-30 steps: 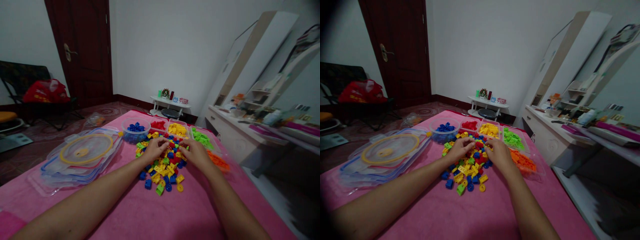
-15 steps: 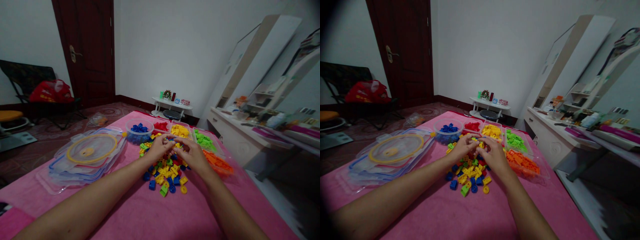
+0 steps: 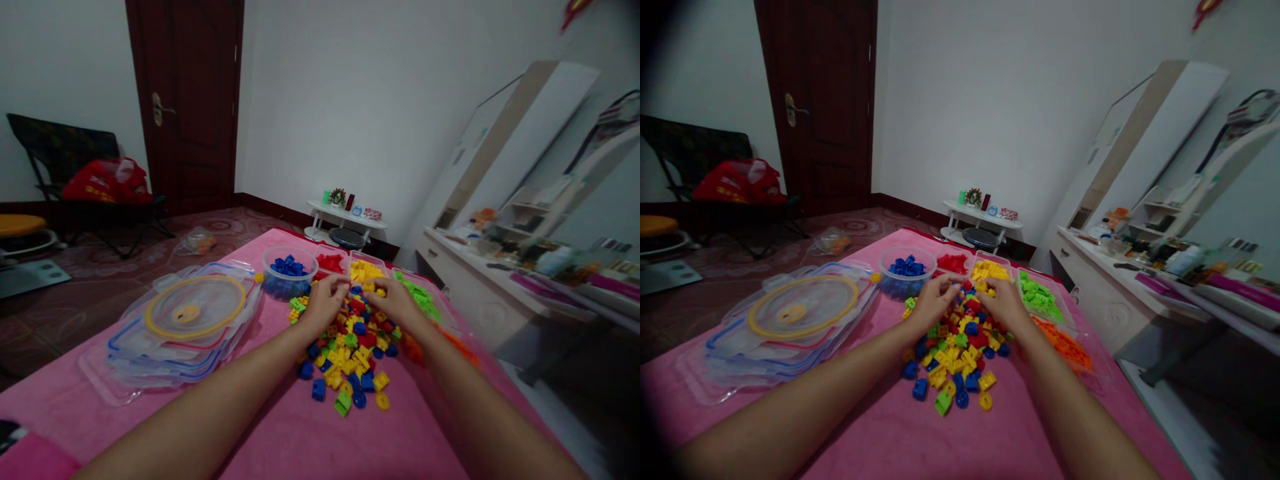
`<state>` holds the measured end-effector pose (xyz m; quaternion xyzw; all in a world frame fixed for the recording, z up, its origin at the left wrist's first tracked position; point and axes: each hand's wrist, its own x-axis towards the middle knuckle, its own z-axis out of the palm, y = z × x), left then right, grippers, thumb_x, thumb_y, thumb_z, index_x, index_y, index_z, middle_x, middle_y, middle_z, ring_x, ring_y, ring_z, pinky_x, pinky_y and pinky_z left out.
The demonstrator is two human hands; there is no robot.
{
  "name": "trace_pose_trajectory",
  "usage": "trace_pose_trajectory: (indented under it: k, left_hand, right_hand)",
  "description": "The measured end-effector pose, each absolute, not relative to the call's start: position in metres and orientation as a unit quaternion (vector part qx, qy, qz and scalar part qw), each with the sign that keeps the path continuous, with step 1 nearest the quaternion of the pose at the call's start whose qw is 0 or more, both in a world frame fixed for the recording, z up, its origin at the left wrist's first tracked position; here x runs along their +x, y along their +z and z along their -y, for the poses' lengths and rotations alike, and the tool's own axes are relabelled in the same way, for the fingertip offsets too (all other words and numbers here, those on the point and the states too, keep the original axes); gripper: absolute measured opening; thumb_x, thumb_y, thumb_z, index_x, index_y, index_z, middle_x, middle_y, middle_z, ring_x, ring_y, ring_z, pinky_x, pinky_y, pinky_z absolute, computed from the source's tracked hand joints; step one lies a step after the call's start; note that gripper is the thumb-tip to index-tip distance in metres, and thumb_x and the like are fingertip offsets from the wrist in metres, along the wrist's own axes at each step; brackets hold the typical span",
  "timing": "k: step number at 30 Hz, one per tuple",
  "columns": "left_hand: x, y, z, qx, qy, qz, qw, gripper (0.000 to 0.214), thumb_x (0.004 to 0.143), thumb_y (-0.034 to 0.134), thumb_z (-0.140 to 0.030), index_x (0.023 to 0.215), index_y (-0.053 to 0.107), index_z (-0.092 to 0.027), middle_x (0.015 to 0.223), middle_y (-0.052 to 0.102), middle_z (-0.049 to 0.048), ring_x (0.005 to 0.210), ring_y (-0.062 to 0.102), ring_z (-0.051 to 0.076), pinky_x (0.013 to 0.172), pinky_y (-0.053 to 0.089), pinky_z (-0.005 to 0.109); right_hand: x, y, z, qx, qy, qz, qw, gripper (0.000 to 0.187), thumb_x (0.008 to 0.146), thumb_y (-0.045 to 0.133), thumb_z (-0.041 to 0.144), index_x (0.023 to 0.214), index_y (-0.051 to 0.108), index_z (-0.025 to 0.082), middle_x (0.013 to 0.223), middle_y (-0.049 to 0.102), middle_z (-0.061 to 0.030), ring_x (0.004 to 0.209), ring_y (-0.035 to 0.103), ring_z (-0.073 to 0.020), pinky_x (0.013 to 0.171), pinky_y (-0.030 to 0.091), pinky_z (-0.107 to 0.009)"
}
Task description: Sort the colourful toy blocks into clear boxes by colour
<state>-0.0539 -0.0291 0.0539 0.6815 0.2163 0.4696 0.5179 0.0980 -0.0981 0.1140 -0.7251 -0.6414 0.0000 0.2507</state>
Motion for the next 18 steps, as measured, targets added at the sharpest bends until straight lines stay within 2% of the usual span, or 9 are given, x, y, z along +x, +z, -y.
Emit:
trace_pose_trajectory:
  k: [2, 5, 7, 9, 12, 18]
  left_hand:
    - [-0.059, 0.053, 0.021, 0.693, 0.486, -0.235, 0.477, 0.026, 0.083, 0.046, -0.025, 0.102, 0.063, -0.015, 0.077, 0.067, 0.0039, 0.062, 0.062, 0.014, 0.058, 0.047, 0.023]
    - [-0.064, 0.046, 0.011, 0.724, 0.492, -0.245, 0.417, 0.025, 0.083, 0.046, -0.022, 0.098, 0.064, -0.016, 0.080, 0.069, 0.0038, 0.073, 0.064, 0.015, 0.066, 0.047, 0.024]
    - [-0.067, 0.042, 0.009, 0.751, 0.484, -0.252, 0.372, 0.025, 0.083, 0.047, -0.021, 0.098, 0.065, -0.017, 0.083, 0.069, 0.0037, 0.076, 0.063, 0.016, 0.069, 0.046, 0.025]
    - [-0.069, 0.038, 0.009, 0.785, 0.466, -0.255, 0.319, 0.024, 0.083, 0.048, -0.022, 0.098, 0.066, -0.019, 0.087, 0.070, 0.0038, 0.079, 0.063, 0.017, 0.072, 0.045, 0.027]
    - [-0.071, 0.036, 0.016, 0.841, 0.426, -0.234, 0.237, 0.024, 0.082, 0.050, -0.023, 0.100, 0.067, -0.021, 0.095, 0.069, 0.0048, 0.088, 0.061, 0.019, 0.079, 0.043, 0.029]
    - [-0.070, 0.037, 0.031, 0.924, 0.318, -0.178, 0.119, 0.028, 0.079, 0.053, -0.027, 0.103, 0.067, -0.022, 0.098, 0.068, 0.0063, 0.095, 0.058, 0.022, 0.086, 0.039, 0.035]
  right_hand:
    - [0.117, 0.129, 0.078, -0.753, -0.055, 0.613, 0.231, 0.019, 0.073, 0.060, 0.026, 0.084, 0.070, 0.013, 0.080, 0.069, -0.0071, 0.074, 0.063, -0.0203, 0.067, 0.046, -0.028]
    - [0.142, 0.143, 0.058, -0.774, -0.116, 0.561, 0.268, 0.046, 0.069, 0.067, 0.027, 0.112, 0.062, 0.011, 0.103, 0.067, -0.0134, 0.091, 0.062, -0.0236, 0.080, 0.046, -0.033]
    - [0.149, 0.142, 0.056, -0.774, -0.135, 0.538, 0.306, 0.057, 0.067, 0.069, 0.028, 0.120, 0.057, 0.010, 0.110, 0.065, -0.0155, 0.096, 0.061, -0.0250, 0.085, 0.045, -0.037]
    - [0.147, 0.133, 0.061, -0.755, -0.104, 0.546, 0.347, 0.046, 0.069, 0.067, 0.028, 0.112, 0.062, 0.010, 0.106, 0.066, -0.0150, 0.093, 0.062, -0.0243, 0.085, 0.046, -0.038]
    - [0.129, 0.107, 0.076, -0.723, -0.025, 0.583, 0.370, 0.023, 0.075, 0.059, 0.027, 0.090, 0.069, 0.013, 0.090, 0.071, -0.0104, 0.081, 0.066, -0.0203, 0.078, 0.051, -0.034]
    - [0.100, 0.059, 0.098, -0.701, 0.014, 0.606, 0.376, 0.023, 0.072, 0.056, 0.018, 0.091, 0.070, 0.016, 0.094, 0.071, -0.0067, 0.087, 0.065, -0.0192, 0.083, 0.051, -0.035]
